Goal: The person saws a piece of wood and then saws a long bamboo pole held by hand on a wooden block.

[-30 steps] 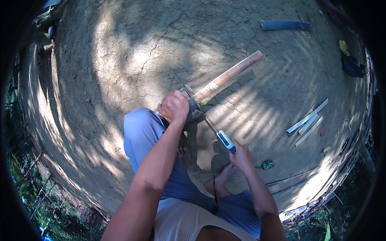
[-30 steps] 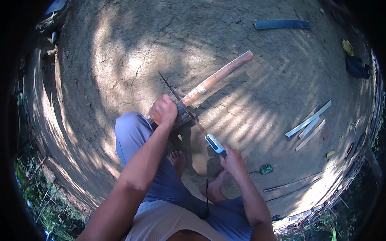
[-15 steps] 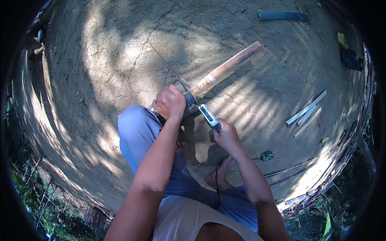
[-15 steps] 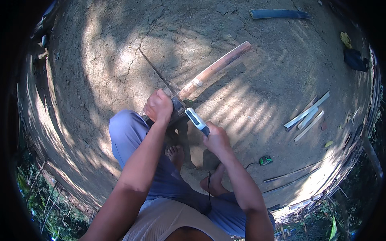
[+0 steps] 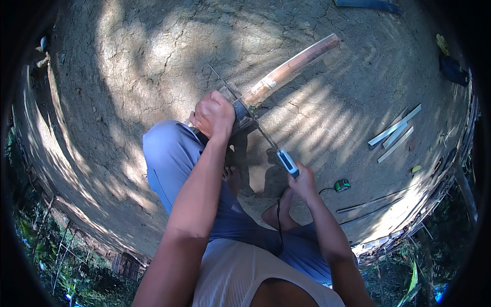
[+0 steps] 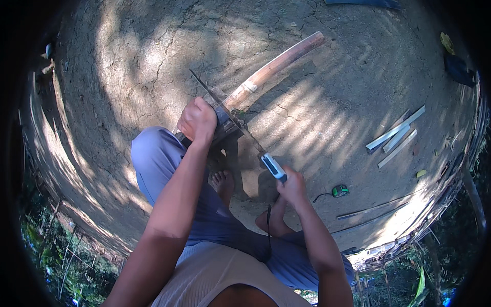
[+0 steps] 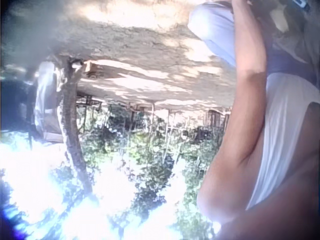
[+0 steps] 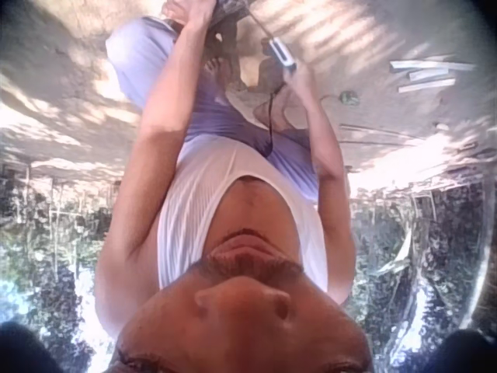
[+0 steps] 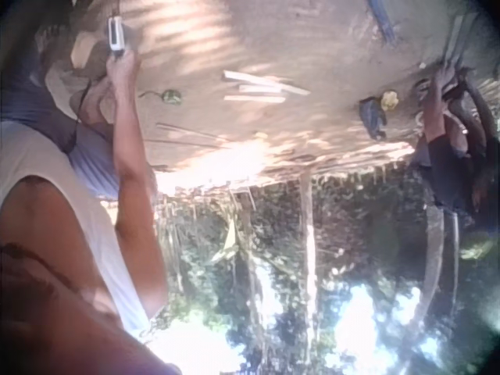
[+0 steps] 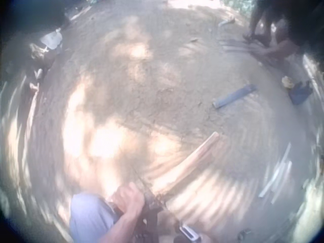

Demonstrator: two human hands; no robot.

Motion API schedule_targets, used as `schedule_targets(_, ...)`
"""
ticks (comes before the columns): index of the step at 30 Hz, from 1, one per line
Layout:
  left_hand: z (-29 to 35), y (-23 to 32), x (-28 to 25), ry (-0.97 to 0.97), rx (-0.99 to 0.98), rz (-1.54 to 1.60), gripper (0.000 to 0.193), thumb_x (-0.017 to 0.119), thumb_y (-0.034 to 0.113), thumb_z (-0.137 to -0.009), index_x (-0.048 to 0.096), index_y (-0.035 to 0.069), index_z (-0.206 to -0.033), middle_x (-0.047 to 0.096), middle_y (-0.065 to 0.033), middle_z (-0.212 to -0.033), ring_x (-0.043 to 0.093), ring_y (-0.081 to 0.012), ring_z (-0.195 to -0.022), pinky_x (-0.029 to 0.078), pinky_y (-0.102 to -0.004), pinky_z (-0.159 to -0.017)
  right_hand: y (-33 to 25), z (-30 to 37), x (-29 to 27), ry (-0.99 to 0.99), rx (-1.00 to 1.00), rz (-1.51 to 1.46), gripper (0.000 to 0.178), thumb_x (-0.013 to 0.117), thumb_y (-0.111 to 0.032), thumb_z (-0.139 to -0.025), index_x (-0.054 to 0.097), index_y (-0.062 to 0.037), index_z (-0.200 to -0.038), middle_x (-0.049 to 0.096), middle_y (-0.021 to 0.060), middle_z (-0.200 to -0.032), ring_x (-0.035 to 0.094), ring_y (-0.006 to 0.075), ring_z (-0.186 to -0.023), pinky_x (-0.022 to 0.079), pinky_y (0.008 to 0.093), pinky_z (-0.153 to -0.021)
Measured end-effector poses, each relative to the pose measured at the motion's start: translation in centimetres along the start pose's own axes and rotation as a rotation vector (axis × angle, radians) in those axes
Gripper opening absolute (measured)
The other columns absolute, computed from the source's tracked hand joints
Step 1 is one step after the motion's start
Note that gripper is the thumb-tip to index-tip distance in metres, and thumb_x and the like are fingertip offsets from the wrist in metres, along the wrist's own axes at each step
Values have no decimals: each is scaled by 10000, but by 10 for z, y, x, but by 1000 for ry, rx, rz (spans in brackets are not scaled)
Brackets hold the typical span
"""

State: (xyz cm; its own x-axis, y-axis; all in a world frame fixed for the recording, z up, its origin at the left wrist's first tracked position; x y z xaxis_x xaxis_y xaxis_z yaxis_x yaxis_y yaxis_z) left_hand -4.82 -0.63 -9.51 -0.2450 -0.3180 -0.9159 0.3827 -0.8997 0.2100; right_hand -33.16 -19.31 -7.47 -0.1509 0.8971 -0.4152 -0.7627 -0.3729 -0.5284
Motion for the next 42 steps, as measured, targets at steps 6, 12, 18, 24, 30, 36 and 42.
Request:
schedule_targets(6, -4, 7, 3, 15, 42, 7, 384, 422, 264, -908, 735, 67, -805, 726, -180, -877, 665, -379, -880, 376, -487, -1007, -41, -32, -19, -80, -1, 107, 221, 698, -68, -783, 662, -48, -1000, 684, 236, -805, 680, 448, -813, 540, 500, -703)
schedule_targets(12, 1, 3, 2, -26, 38, -15, 424, 401, 294, -920, 762, 73, -936, 733, -193, -963, 676, -386, -944, 428, -471, -960, 50, 4, -4, -5, 0, 54, 246, 708, -88, -777, 656, -59, -1017, 687, 242, -826, 678, 450, -842, 543, 511, -736)
schedule_targets(18, -1, 6, 3, 12, 23, 34, 369, 423, 256, -899, 735, 82, -808, 730, -162, -918, 662, -360, -918, 365, -460, -1004, -58, -40, -5, -27, 18, 55, 224, 693, -61, -769, 663, -63, -991, 679, 240, -817, 675, 446, -828, 538, 503, -720)
schedule_targets(24, -1, 9, -2, -40, -9, 4, 461, 379, 312, -934, 773, 86, -1018, 731, -218, -1013, 665, -409, -1022, 434, -492, -967, 62, 10, -8, 0, -7, 35, 216, 685, -93, -764, 659, -63, -977, 671, 228, -781, 674, 447, -806, 538, 502, -707)
schedule_targets(30, 1, 6, 1, -19, 1, -1, 400, 410, 282, -908, 745, 76, -830, 732, -179, -947, 666, -373, -940, 395, -464, -972, -45, -52, -2, -88, 60, 88, 250, 685, -67, -763, 665, -66, -1012, 698, 226, -856, 689, 430, -871, 544, 508, -745)
schedule_targets(36, -7, 13, -1, -79, -36, -57, 497, 357, 348, -947, 768, 102, -1079, 723, -213, -1087, 658, -422, -1050, 424, -503, -990, 79, 22, 0, -4, 68, 20, 284, 674, -50, -761, 679, -70, -1045, 714, 220, -893, 695, 423, -888, 560, 486, -783)
schedule_targets(42, -1, 9, 2, -99, -41, -65, 492, 360, 346, -945, 770, 130, -1110, 726, -187, -1129, 652, -404, -1095, 411, -487, -1020, -43, -32, -3, -27, 17, 74, 320, 688, -92, -763, 657, -28, -1075, 697, 240, -850, 689, 438, -848, 550, 513, -771)
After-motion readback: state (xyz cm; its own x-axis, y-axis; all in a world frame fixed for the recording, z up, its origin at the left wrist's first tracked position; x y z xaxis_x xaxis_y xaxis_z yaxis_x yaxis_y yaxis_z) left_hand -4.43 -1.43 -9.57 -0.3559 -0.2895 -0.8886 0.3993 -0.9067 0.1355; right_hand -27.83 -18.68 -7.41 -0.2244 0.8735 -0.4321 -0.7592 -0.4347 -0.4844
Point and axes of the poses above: each hand's wrist, its own z-axis away from the middle knuckle, its own x-axis out of the palm, y = z × x, the point moved 5 cm from there along -z, towards the middle knuckle
